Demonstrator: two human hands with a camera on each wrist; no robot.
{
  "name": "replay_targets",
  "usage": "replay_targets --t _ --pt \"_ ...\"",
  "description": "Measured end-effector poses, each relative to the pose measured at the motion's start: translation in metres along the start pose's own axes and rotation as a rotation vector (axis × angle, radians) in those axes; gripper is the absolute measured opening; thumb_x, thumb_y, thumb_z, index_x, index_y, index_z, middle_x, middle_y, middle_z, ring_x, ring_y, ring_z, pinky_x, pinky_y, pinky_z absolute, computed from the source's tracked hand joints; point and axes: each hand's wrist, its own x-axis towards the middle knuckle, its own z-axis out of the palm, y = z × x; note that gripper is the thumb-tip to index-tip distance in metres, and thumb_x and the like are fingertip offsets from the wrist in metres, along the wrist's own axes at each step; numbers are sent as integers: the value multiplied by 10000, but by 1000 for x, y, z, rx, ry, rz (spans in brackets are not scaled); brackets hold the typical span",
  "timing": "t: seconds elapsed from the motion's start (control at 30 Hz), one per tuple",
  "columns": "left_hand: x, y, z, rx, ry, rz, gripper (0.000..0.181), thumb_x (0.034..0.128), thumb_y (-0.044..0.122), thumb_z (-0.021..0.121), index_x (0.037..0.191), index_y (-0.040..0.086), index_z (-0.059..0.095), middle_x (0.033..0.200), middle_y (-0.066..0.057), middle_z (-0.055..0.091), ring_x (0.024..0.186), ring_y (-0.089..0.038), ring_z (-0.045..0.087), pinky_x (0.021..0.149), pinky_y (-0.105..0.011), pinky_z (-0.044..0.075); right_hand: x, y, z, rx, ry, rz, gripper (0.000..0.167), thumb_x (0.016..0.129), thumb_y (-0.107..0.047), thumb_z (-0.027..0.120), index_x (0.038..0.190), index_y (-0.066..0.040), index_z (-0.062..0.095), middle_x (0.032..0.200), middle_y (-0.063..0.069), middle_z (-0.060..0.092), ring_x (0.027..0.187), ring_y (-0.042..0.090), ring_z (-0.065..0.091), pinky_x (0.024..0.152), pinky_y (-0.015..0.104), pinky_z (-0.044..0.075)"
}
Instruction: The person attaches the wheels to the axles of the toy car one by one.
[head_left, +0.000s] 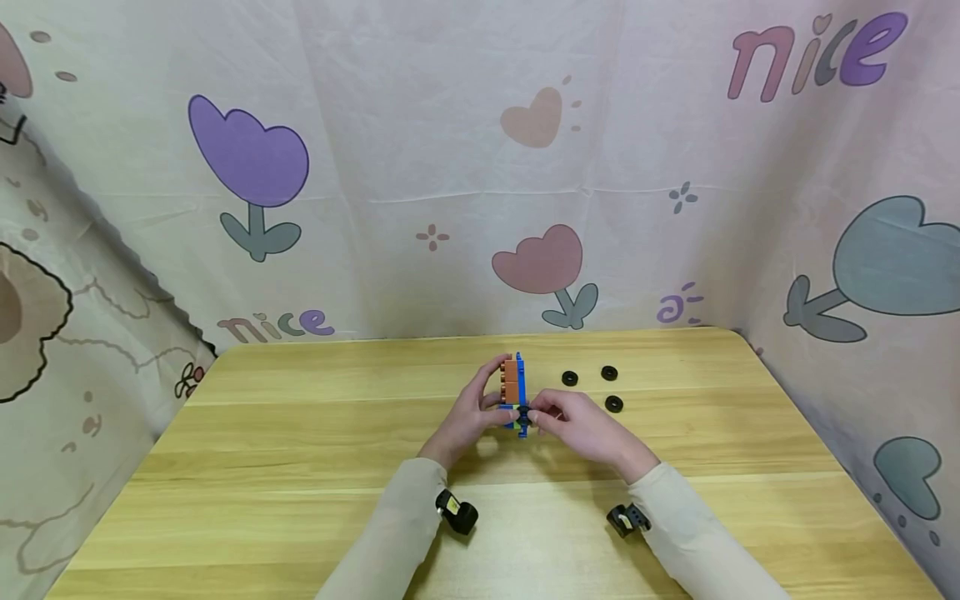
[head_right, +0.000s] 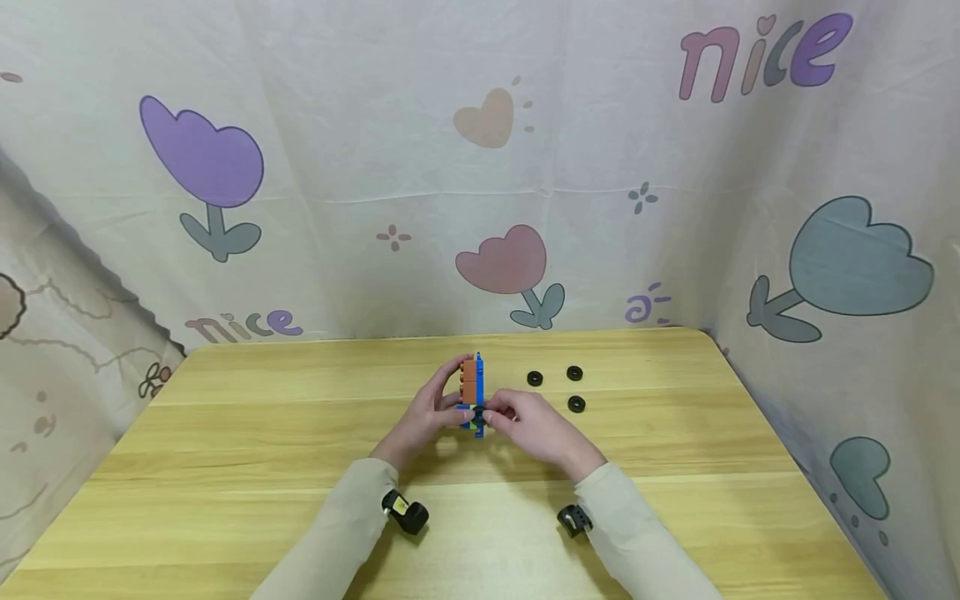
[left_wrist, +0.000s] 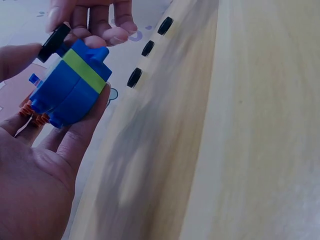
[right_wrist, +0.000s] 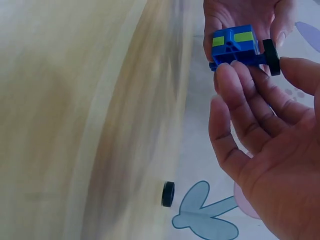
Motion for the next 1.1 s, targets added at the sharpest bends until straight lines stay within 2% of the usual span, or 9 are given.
replay_targets --t 0.13,0.2,0.43,0.53,0.77,0.9,1.1 --pt "-1 0 1 -5 7 8 812 883 49 671 1534 333 279 1580 -40 179 1195 -308 563 904 -429 508 0 2 0 42 -15 10 168 1019 -229 551 1014 -108 668 904 113 644 808 250 592 679 343 494" --pt "-2 1 1 -16 5 21 817 881 36 668 1544 298 269 1580 -63 179 1202 -325 555 902 -429 509 1 3 1 61 -20 18 185 1021 -239 547 1030 -98 667 911 122 643 799 247 592 665 346 489" --pt "-3 2 1 -47 -4 27 816 898 25 664 1561 243 240 1556 -97 241 1214 -336 543 909 -422 502 4 5 2 229 -55 20 214 1036 -201 516 1112 -38 631 915 148 655 838 318 641 787 444 490" --pt "-3 1 1 -46 0 20 812 905 38 661 1564 239 232 1545 -108 267 1219 -331 541 919 -428 495 4 5 2 261 -57 13 215 1037 -184 510 1105 -16 625 898 123 658 846 305 638 767 459 500" --pt "-2 3 3 -15 10 1 821 886 66 703 1548 289 272 1572 -1 223 1244 -289 523 941 -446 481 2 6 3 272 -40 17 211 1023 -128 528 1111 45 610 896 128 657 815 271 633 761 488 518" --pt "-2 3 5 -17 1 3 834 886 54 700 1558 265 253 1580 -37 211 1254 -309 512 947 -453 476 0 6 2 274 -29 30 215 1016 -115 538 1115 62 606 872 141 656 793 257 626 753 512 519" --pt "-1 3 7 -26 4 7 830 881 15 693 1544 284 274 1591 -30 185 1245 -301 523 928 -427 493 0 5 1 283 -28 43 202 1011 -108 542 1100 63 602 853 164 646 774 262 618 721 475 524"
